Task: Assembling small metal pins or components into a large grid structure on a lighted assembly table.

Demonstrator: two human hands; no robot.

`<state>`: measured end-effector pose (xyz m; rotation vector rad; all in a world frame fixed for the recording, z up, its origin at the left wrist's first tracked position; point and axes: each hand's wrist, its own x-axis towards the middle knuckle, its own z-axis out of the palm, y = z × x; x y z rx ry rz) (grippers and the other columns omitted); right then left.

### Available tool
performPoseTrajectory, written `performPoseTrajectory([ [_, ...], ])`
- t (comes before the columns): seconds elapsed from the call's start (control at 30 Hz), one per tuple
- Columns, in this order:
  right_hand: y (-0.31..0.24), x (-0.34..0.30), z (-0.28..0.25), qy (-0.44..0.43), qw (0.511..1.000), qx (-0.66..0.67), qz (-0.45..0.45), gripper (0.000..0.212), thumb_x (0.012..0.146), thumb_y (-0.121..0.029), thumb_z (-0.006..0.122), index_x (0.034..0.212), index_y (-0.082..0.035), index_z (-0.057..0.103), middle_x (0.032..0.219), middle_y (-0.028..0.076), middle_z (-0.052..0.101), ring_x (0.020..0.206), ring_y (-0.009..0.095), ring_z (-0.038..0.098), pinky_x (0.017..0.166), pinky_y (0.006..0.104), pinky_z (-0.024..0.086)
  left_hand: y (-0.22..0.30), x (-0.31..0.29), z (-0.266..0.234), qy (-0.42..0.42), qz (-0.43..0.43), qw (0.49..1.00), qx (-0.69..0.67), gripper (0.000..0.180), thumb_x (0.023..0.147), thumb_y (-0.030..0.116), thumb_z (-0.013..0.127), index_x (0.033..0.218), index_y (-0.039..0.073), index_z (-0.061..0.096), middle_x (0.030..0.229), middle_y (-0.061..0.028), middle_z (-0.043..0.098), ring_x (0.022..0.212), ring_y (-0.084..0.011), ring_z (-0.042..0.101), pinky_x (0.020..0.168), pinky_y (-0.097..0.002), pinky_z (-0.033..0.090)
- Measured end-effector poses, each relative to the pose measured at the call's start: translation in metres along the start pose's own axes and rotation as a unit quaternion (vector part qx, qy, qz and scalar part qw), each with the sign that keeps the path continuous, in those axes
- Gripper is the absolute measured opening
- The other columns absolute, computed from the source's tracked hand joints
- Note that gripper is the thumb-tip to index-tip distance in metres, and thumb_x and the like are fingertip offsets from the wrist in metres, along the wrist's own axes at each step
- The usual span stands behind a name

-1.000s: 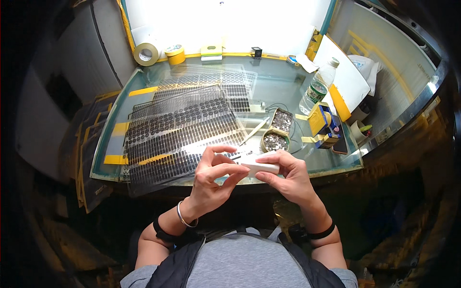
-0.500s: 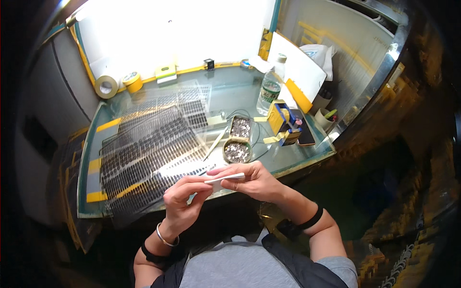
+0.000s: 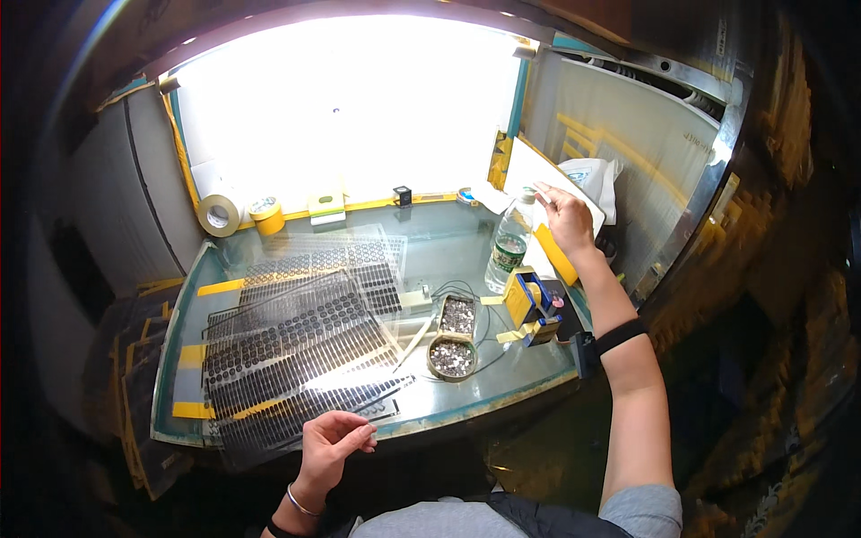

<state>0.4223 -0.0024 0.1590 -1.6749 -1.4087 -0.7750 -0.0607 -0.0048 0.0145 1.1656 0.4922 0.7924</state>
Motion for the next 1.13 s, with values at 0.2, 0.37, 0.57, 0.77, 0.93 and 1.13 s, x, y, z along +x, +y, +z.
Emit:
performPoseTrajectory([
  [0.2, -0.01, 0.001, 0.008, -0.047, 0.998, -0.001, 0.037, 0.028, 0.088, -0.023, 0.07, 0.112, -0.01, 0.072, 0.106, 0.012, 0.071, 0.094, 0.029, 0.069, 0.08, 0.0361, 0.054, -0.001, -0.006, -0.009, -0.01, -0.036, 0.999, 0.007, 0.013, 0.092, 0.001, 0.065, 0.101, -0.008, 0.068, 0.092, -0.0169, 0.072, 0.077, -0.0188, 0.07, 0.069, -0.028, 0.059],
  [0.37, -0.018, -0.002, 0.021, -0.003, 0.996, 0.021, 0.089, 0.034, 0.079, -0.032, 0.079, 0.102, -0.008, 0.073, 0.088, 0.015, 0.073, 0.079, 0.03, 0.071, 0.072, 0.0371, 0.055, -0.004, -0.004, -0.01, 0.004, -0.021, 1.0, 0.002, 0.012, 0.093, 0.002, 0.063, 0.1, -0.006, 0.068, 0.089, -0.0158, 0.072, 0.073, -0.0173, 0.069, 0.067, -0.0277, 0.059],
  [0.57, 0.067, 0.016, 0.04, 0.146, 0.951, 0.257, 0.09, 0.02, 0.078, -0.011, 0.079, 0.092, 0.001, 0.07, 0.083, 0.012, 0.071, 0.071, 0.023, 0.07, 0.065, 0.0307, 0.056, 0.003, -0.006, -0.009, -0.008, -0.01, 1.0, 0.026, 0.016, 0.095, 0.007, 0.063, 0.1, -0.007, 0.07, 0.09, -0.0149, 0.072, 0.075, -0.0168, 0.069, 0.068, -0.0274, 0.059],
  [0.77, 0.195, 0.021, -0.008, 0.232, 0.756, 0.464, 0.4, 0.051, 0.086, -0.028, 0.076, 0.124, 0.0, 0.057, 0.114, 0.016, 0.066, 0.1, 0.025, 0.067, 0.082, 0.0337, 0.057, 0.005, -0.016, -0.024, 0.007, -0.054, 0.998, 0.015, 0.018, 0.093, 0.01, 0.067, 0.101, -0.006, 0.072, 0.088, -0.0131, 0.073, 0.074, -0.0148, 0.07, 0.068, -0.0252, 0.058],
  [0.93, 0.222, 0.023, -0.045, 0.239, 0.885, 0.207, 0.343, 0.054, 0.085, -0.03, 0.077, 0.123, 0.003, 0.057, 0.116, 0.018, 0.065, 0.103, 0.03, 0.065, 0.088, 0.0373, 0.054, 0.007, -0.02, -0.007, -0.061, -0.025, 0.997, -0.033, 0.023, 0.09, 0.009, 0.07, 0.108, -0.006, 0.07, 0.091, -0.0119, 0.073, 0.077, -0.0126, 0.069, 0.071, -0.0229, 0.057],
  [1.13, 0.131, 0.049, -0.01, 0.194, 0.841, 0.328, 0.384, 0.075, 0.082, -0.037, 0.079, 0.141, -0.004, 0.046, 0.129, 0.018, 0.06, 0.119, 0.034, 0.058, 0.105, 0.046, 0.045, -0.006, -0.02, -0.019, -0.095, 0.014, 0.994, -0.043, 0.027, 0.092, 0.009, 0.068, 0.116, -0.003, 0.068, 0.098, -0.0104, 0.072, 0.082, -0.0127, 0.068, 0.077, -0.0244, 0.057],
])
